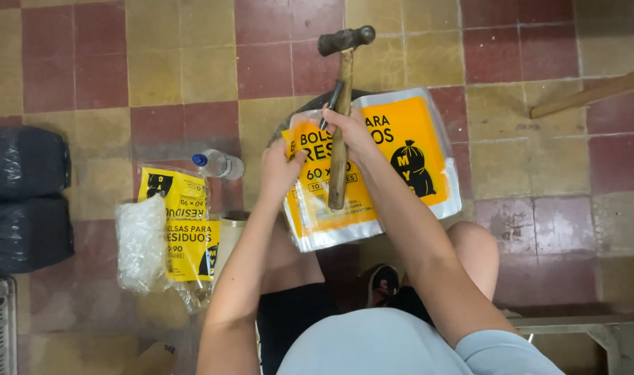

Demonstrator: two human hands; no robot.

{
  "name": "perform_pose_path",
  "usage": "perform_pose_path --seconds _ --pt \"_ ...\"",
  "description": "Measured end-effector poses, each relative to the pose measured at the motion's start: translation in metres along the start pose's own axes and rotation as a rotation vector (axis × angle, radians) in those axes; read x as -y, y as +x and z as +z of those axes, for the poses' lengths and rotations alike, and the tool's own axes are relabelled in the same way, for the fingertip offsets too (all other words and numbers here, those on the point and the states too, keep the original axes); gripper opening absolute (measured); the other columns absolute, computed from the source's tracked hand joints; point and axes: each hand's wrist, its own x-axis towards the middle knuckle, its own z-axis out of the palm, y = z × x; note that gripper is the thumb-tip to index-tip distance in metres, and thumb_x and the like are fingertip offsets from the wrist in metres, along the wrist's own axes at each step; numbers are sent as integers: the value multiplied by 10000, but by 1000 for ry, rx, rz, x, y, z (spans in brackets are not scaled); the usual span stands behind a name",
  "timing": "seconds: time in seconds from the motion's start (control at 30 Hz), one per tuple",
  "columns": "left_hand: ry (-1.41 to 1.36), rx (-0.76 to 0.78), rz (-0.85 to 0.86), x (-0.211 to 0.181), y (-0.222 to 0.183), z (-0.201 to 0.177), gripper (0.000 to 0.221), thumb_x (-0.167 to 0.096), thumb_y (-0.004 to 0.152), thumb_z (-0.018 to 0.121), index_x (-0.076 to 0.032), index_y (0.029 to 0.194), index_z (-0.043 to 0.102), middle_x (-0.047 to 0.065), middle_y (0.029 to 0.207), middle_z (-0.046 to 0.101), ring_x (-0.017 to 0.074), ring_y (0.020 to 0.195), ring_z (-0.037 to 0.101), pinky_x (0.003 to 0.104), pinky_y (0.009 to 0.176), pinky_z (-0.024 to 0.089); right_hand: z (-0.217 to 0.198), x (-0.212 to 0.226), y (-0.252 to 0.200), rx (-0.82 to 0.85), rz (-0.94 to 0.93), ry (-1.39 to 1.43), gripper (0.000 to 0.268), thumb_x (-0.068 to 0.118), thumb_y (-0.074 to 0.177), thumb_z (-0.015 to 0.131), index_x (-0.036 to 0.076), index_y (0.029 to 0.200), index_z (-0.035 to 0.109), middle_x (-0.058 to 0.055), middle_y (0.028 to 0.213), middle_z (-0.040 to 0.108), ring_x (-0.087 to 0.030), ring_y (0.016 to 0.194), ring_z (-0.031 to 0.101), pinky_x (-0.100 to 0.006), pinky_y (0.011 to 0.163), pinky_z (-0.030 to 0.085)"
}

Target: Folding plastic trash bags, compressing them with a hammer on a stone block, and inserting them into black plastic sleeves for final packaging.

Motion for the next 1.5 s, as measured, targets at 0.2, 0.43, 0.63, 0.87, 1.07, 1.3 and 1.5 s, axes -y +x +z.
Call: perform_pose_path --seconds 0.2,0.43,0.63,0.87,1.07,1.3,1.5 --pt "-94 -109 -32 12 34 -2 414 -198 856 712 -114 1258 661 155 1121 714 373 1142 638 447 939 518 2 -2 4 -121 23 -103 157 162 882 740 69 868 615 -12 629 539 -131 648 594 -281 779 521" --pt "180 -375 114 3 39 -3 440 -48 802 699 -62 1238 641 177 1106 645 424 1106 584 521 1010 451 14 -4 10 -173 -13 -217 177 138 877 714 108 760 585 4 554 536 -124 507 566 -284 614 506" --pt "-45 -239 298 -27 59 10 231 -234 1018 564 -75 1124 695 112 970 672 300 967 649 415 875 519 20 -9 15 -176 -20 -244 175 98 865 704 107 757 567 12 551 528 -121 490 544 -275 599 491" --pt "-166 117 112 -12 124 40 240 -376 869 703 -193 1007 776 -29 718 739 181 796 747 330 776 556 10 -24 32 -204 -9 -298 78 42 728 624 99 699 580 -9 529 518 -154 487 520 -309 534 476" --pt "-225 77 181 -27 105 6 173 -298 866 749 -220 1018 778 13 862 767 172 863 741 315 787 568 20 -8 23 -182 -38 -274 52 62 767 673 77 780 625 -20 559 532 -148 509 546 -296 557 477" --pt "-374 -5 360 4 55 -9 185 -161 967 677 -80 1128 720 112 996 754 225 960 704 403 869 569 23 -3 20 -180 -18 -244 30 91 852 657 79 867 634 13 574 524 -110 501 537 -258 556 461" --pt "-293 -139 392 3 41 -8 139 -95 1022 577 -29 1117 654 168 1047 747 349 1029 701 507 899 568 19 -7 21 -159 -43 -236 24 73 864 650 68 874 629 7 560 510 -109 490 524 -248 544 450"
